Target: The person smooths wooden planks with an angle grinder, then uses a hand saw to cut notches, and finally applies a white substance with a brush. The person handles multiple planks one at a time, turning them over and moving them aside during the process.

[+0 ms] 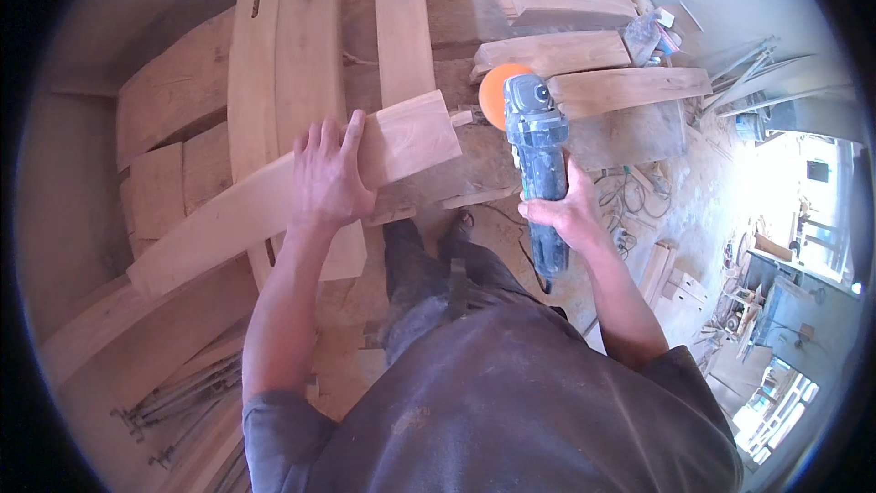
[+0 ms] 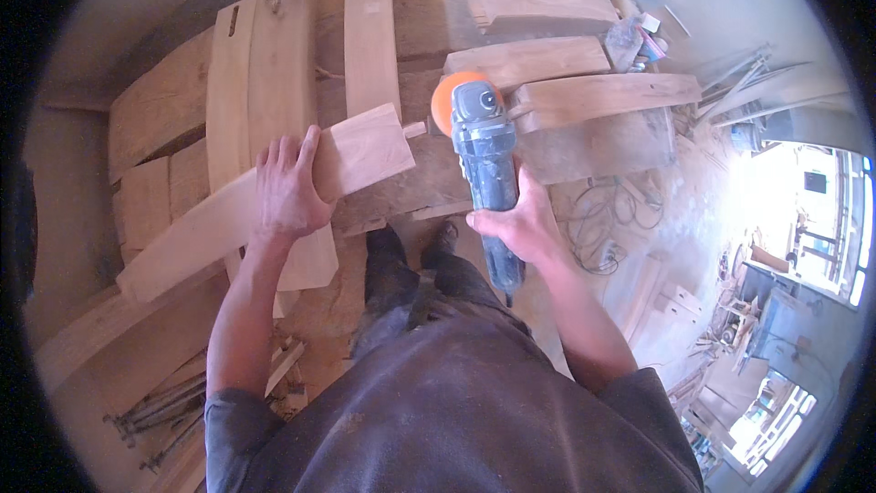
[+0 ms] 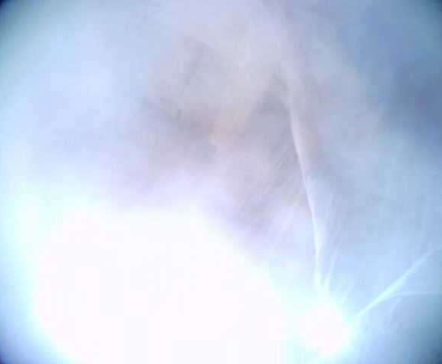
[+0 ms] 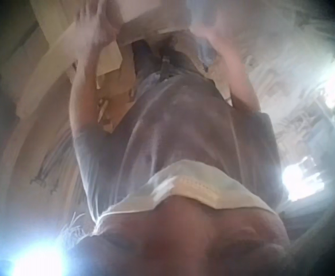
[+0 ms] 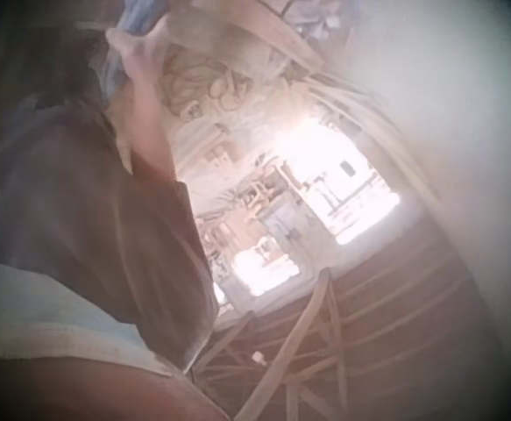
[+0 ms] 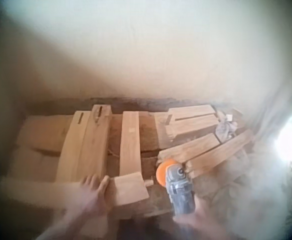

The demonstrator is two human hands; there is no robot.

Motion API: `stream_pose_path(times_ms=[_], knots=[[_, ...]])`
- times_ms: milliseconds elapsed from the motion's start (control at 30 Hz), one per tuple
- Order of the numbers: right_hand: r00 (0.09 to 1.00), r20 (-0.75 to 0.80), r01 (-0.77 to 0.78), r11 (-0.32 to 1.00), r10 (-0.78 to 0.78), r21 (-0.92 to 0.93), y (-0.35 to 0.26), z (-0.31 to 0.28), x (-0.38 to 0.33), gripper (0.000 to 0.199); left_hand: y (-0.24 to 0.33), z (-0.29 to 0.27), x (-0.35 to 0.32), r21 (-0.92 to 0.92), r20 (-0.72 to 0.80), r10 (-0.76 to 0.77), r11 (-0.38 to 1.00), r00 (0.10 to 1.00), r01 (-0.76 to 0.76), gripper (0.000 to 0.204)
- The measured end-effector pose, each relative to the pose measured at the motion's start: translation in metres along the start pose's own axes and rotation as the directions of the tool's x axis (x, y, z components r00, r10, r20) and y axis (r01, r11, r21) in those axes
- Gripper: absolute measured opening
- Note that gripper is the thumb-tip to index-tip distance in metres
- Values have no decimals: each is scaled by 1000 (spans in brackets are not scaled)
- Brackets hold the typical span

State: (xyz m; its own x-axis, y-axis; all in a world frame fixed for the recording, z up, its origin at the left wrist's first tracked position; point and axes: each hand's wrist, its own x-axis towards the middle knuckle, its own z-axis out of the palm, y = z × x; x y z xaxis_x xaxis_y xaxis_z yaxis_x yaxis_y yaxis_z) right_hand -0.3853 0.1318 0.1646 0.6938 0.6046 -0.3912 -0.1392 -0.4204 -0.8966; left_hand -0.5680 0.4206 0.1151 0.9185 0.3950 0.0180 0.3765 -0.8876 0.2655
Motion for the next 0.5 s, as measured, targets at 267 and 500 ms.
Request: stream_pose_path(times_ms=[267,500], knots=[[979,145,-147,989,144,7,-18,-6,-22,67,27,21,-35,123,-223,72,991,972,-45,83],[940,235,-267,962,247,57,-25,-8,-23,66,22,40,-36,136,-258,87,989,962,-53,79]])
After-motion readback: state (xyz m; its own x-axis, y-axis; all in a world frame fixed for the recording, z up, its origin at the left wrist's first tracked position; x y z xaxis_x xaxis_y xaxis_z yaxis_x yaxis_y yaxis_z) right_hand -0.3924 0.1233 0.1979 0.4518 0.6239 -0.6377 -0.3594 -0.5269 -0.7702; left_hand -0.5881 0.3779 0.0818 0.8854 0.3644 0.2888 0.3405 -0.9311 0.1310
